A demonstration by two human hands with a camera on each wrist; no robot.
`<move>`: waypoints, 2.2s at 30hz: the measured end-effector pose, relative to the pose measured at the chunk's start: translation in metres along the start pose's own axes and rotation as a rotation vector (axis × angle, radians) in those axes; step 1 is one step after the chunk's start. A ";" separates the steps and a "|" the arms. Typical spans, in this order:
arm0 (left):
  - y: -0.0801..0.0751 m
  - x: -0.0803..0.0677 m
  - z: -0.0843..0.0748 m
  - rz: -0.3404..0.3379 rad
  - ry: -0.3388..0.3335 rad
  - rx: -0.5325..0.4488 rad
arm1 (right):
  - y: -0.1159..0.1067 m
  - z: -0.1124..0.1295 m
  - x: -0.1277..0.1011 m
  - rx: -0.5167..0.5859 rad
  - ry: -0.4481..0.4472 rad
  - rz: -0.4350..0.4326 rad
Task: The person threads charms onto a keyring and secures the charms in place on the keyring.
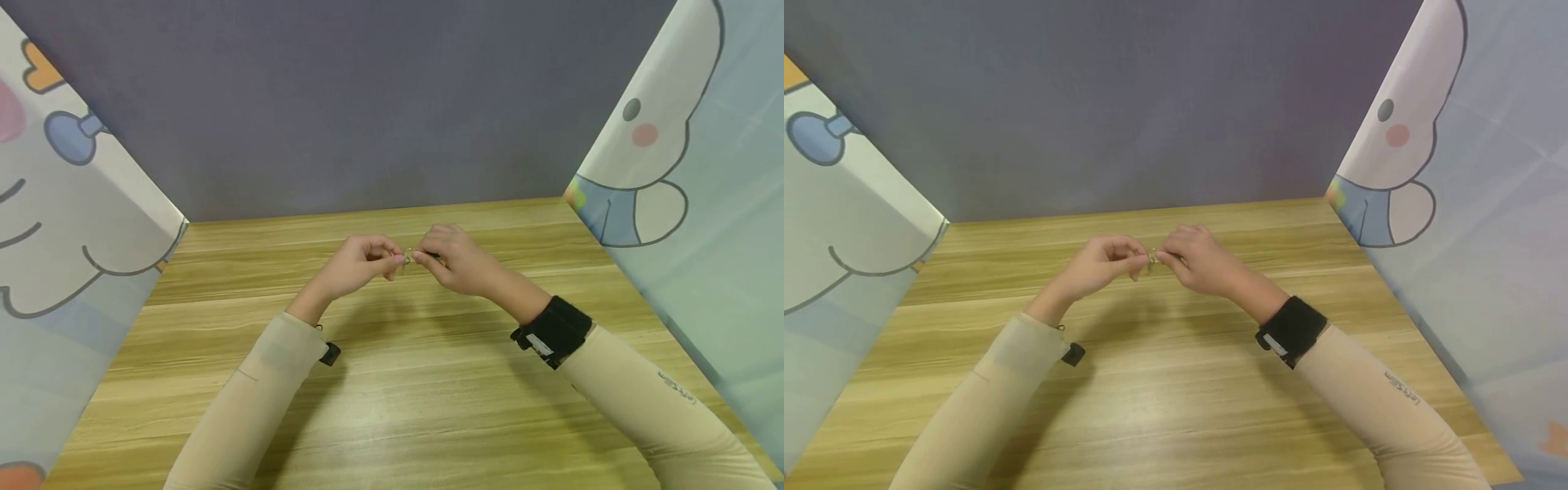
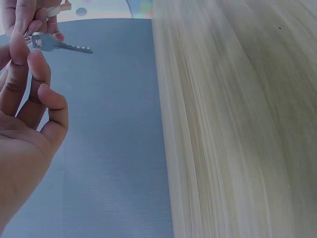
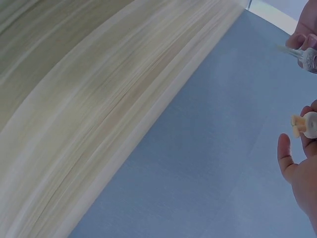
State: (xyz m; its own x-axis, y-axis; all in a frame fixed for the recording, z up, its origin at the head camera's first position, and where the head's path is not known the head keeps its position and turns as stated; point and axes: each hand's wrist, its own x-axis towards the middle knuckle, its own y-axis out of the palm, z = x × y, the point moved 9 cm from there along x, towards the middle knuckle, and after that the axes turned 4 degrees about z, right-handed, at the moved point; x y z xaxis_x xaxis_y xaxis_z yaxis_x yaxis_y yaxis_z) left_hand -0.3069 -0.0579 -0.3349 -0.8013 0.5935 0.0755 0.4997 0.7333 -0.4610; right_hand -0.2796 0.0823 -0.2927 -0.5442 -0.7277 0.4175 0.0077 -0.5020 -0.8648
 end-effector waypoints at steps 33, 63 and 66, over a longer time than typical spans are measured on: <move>0.011 0.001 -0.002 0.096 0.030 -0.093 | -0.003 0.001 -0.001 -0.074 -0.001 -0.007; 0.006 -0.005 -0.005 0.050 0.134 -0.289 | -0.006 -0.003 -0.001 0.014 0.035 -0.013; 0.005 -0.005 -0.005 0.043 0.137 -0.298 | -0.006 -0.004 -0.001 0.028 0.039 -0.015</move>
State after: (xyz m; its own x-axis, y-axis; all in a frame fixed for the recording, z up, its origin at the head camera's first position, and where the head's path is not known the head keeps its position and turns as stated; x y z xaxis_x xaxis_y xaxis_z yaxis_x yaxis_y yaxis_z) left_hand -0.2991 -0.0555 -0.3332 -0.7358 0.6501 0.1894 0.6225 0.7596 -0.1886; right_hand -0.2828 0.0876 -0.2891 -0.5768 -0.7016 0.4184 0.0228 -0.5259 -0.8503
